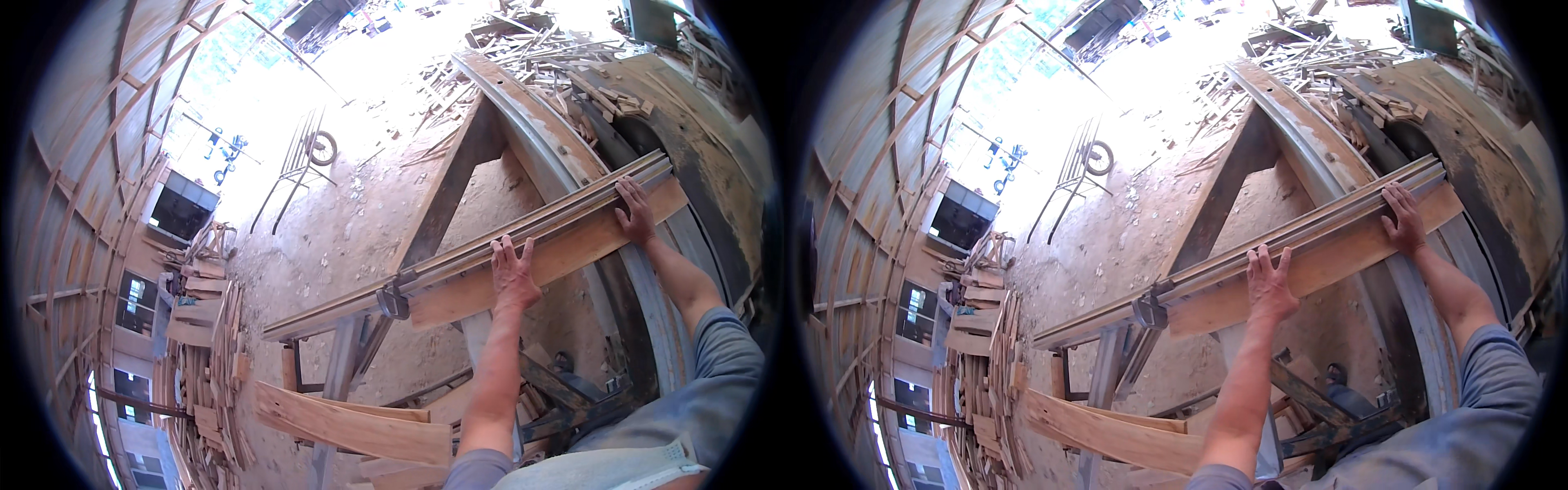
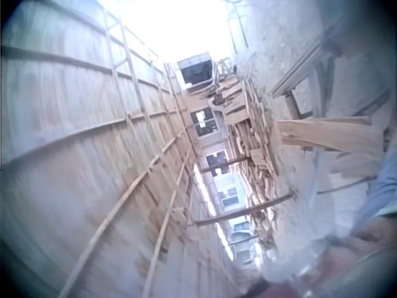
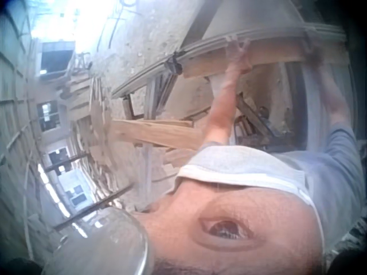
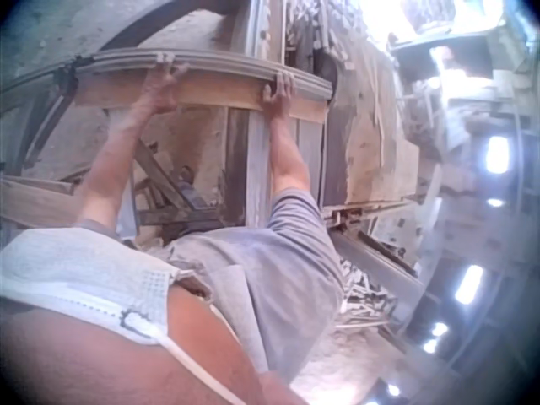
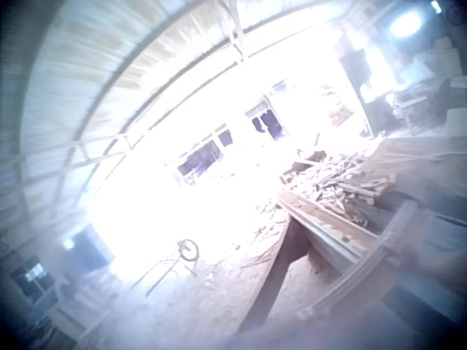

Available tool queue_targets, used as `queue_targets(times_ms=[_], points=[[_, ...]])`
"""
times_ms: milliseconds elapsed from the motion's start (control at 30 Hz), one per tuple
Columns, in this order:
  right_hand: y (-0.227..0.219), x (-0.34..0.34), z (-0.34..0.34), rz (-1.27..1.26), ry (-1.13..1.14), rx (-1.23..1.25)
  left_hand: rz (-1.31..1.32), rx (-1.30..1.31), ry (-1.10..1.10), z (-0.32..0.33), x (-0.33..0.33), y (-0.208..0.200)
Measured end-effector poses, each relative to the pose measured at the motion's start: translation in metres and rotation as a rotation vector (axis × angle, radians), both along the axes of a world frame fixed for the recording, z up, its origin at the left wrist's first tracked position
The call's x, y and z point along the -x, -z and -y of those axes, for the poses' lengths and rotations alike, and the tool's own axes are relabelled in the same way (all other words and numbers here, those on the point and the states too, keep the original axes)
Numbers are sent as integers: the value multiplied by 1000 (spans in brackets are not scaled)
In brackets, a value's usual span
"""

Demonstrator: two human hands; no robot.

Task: The person repeatedly picks up wooden planks from a pile on the floor and stacks them onto a metal rack. The task involves lifting the planks, aligning them, and placing them in a neat pile on the rack.

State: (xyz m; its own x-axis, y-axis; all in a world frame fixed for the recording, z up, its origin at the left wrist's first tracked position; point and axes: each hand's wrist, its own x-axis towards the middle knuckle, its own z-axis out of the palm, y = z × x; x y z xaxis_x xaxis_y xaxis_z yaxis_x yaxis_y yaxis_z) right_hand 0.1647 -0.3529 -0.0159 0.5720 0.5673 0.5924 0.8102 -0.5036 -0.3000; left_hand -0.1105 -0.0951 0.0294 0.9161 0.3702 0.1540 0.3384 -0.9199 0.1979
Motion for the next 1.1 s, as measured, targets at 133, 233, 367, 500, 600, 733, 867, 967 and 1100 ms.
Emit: queue_targets(times_ms=[133, 233, 367, 500, 600, 733, 867, 967, 1100], points=[[-1, -8, 7, 27, -4, 23, 17, 26, 18, 2, -3, -3], [3, -11, 7, 36, -14, 17, 42, 34, 25, 1, -1, 4], [-1, -11, 12, 18, -10, 24, -46, 35, 36, 15, 0, -11], [-6, -8, 11, 27, -36, 25, 43, -196, 66, 11, -1, 36], [-14, 5, 18, 21, -90, 28, 43, -235, 107, 20, 6, 46], [-7, 8, 52, -164, -362, 134, 182, -284, 110, 49, 44, 45], [-38, 31, 84, -202, -617, 422, 94, -126, 45, 85, 91, 12], [-51, 57, 95, -151, -656, 644, 95, -93, 61, 95, 154, -17], [-98, 148, 73, -419, -635, 724, 74, -194, 16, 67, 255, -55]])
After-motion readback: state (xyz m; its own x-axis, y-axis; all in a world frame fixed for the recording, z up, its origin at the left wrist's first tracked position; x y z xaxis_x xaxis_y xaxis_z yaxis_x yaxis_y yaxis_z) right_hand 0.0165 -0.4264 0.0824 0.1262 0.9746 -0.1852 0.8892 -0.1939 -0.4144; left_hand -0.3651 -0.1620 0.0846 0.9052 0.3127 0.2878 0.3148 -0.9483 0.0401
